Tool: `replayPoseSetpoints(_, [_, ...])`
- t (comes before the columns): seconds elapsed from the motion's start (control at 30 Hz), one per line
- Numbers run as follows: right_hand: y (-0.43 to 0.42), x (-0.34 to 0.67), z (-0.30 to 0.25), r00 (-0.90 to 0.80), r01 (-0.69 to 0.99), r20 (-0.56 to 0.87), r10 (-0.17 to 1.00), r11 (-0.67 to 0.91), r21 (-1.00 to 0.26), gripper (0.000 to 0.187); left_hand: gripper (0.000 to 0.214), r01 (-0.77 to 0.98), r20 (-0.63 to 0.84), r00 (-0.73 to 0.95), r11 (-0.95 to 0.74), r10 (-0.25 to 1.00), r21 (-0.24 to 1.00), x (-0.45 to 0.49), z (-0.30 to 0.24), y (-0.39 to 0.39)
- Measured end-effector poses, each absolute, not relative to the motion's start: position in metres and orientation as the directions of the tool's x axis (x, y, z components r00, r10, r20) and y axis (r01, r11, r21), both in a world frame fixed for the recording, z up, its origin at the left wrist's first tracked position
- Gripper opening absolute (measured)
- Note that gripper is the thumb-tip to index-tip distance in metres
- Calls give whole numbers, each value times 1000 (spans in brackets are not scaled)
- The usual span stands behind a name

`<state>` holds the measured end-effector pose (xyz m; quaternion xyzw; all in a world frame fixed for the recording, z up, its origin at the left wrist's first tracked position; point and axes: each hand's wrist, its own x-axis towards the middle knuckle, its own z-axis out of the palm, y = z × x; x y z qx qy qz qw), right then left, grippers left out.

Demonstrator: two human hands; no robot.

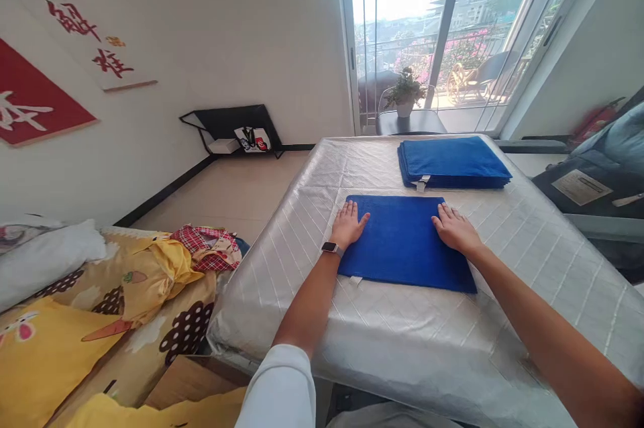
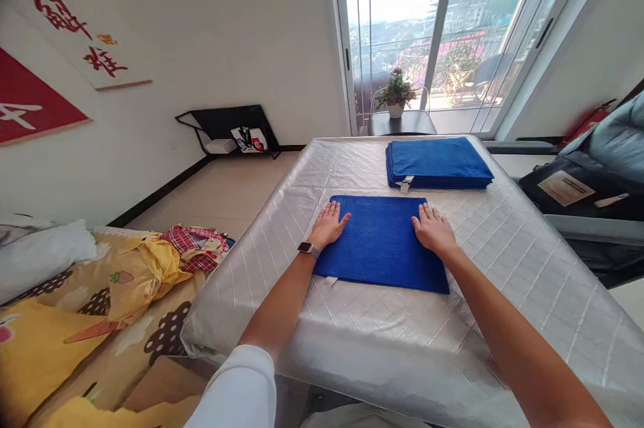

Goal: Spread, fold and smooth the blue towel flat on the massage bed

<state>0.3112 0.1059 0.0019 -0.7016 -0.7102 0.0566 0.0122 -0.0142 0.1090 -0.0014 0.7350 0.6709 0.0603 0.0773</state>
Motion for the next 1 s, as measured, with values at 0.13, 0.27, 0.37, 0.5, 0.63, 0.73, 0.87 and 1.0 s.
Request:
replayPoseSetpoints(0.13, [132,308,7,-43,994,-7,999,42,-99,72,89,972,-9,95,-91,995,219,-14,0,108])
replayPoseSetpoints(0.27, [142,304,-2,-13,992,-17,1000,10,-123,73,89,969,-13,99,-94,995,228,-16,-2,111])
replayPoseSetpoints(0.37, [140,303,-10,9,991,-1,1000,-9,-132,74,87,971,-24,69,-61,997,229,-26,-4,116])
replayPoseSetpoints(0.5, [138,303,-12,19,990,15,1000,-17,-139,72,84,968,-8,-44,45,999,247,-48,-6,122])
replayPoseSetpoints(0.63, [136,301,-8,29,985,14,999,-26,-172,71,80,962,176,-38,-11,984,272,-54,-2,122])
replayPoseSetpoints(0.73, [135,299,-6,32,982,11,999,-29,-188,70,78,961,249,22,-90,968,263,-26,5,121])
replayPoseSetpoints(0.87, [133,298,-6,35,979,24,999,-30,-204,70,74,894,197,386,-418,901,162,62,8,120])
replayPoseSetpoints(1.0, [129,304,-10,-16,987,41,999,22,-157,66,73,781,205,578,-608,790,145,162,5,127])
